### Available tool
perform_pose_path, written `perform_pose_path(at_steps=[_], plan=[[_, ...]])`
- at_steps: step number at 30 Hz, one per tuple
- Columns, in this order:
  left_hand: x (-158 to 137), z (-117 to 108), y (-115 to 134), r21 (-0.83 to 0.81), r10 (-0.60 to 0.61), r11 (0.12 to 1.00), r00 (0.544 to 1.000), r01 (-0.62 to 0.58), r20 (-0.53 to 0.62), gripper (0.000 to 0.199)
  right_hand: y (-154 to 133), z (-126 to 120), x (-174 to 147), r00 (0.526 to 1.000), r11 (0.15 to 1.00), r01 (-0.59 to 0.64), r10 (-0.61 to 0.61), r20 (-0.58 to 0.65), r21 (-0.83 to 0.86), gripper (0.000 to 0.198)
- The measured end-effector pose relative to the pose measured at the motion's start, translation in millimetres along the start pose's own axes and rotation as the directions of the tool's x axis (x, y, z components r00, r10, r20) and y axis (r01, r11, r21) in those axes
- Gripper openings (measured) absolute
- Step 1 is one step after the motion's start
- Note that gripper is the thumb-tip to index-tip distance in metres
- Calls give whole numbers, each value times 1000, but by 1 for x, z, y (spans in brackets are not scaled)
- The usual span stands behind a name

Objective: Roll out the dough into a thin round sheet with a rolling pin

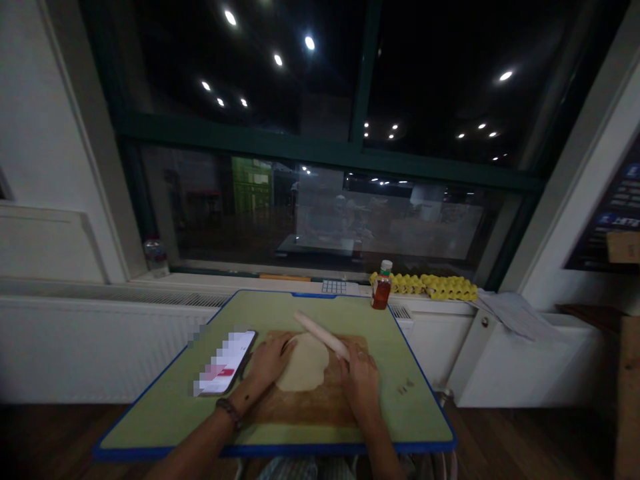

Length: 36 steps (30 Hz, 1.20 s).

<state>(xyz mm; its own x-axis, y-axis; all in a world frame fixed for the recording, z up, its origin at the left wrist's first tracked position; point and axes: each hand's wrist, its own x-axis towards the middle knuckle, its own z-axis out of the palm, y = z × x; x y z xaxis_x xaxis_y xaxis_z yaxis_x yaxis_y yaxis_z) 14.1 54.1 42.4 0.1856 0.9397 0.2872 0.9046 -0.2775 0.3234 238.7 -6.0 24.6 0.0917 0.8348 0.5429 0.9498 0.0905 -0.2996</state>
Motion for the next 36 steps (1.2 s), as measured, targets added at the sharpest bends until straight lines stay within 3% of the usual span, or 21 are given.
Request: perform_pose_path(at_steps=[4, 7, 9, 12, 14, 17, 19, 24, 26, 29, 32, 36], plan=[[4, 1, -2, -25, -99, 995, 995, 99, 19, 36, 7, 9, 0, 998, 997, 57, -57, -5, 43, 30], [4, -3, -8, -82, -73, 994, 997, 73, 2, 30, 11, 12, 1, 997, 994, 78, -79, 11, 79, 31], [3, -9, -12, -157, -73, 986, 989, 53, -125, 30, 11, 11, 3, 994, 991, 98, -103, 48, 88, 32], [-1, -24, -14, -226, -112, 974, 912, 21, -395, 35, 4, 4, 4, 976, 982, 165, -176, 127, 93, 30], [-3, -33, -9, -179, -73, 984, 884, -12, -463, 32, -2, -1, 5, 944, 961, 251, -270, 188, 119, 28], [-6, -36, 1, -8, 76, 996, 935, -84, -346, 28, -9, -10, 6, 887, 924, 350, -380, 262, 155, 28], [-6, -30, 5, 83, 122, 991, 966, -106, -228, 29, -10, -13, 7, 878, 921, 357, -388, 280, 156, 28], [-3, -10, 4, 168, 33, 985, 998, -24, -51, 32, -6, -12, 19, 879, 910, 339, -397, 263, 238, 35], [-3, -8, 4, 172, 16, 985, 999, -9, -37, 33, -7, -7, 27, 912, 941, 277, -322, 253, 196, 39], [-5, -10, 6, 180, 31, 983, 999, -23, -40, 33, -15, 3, 38, 939, 978, 207, -197, 283, -5, 43], [-7, -9, 7, 170, 47, 985, 997, -36, -64, 34, -26, 13, 45, 928, 962, 242, -191, 321, -127, 40], [-14, -4, 6, 153, 72, 987, 989, -51, -130, 40, -33, 25, 43, 945, 965, 224, -182, 273, -133, 43]])
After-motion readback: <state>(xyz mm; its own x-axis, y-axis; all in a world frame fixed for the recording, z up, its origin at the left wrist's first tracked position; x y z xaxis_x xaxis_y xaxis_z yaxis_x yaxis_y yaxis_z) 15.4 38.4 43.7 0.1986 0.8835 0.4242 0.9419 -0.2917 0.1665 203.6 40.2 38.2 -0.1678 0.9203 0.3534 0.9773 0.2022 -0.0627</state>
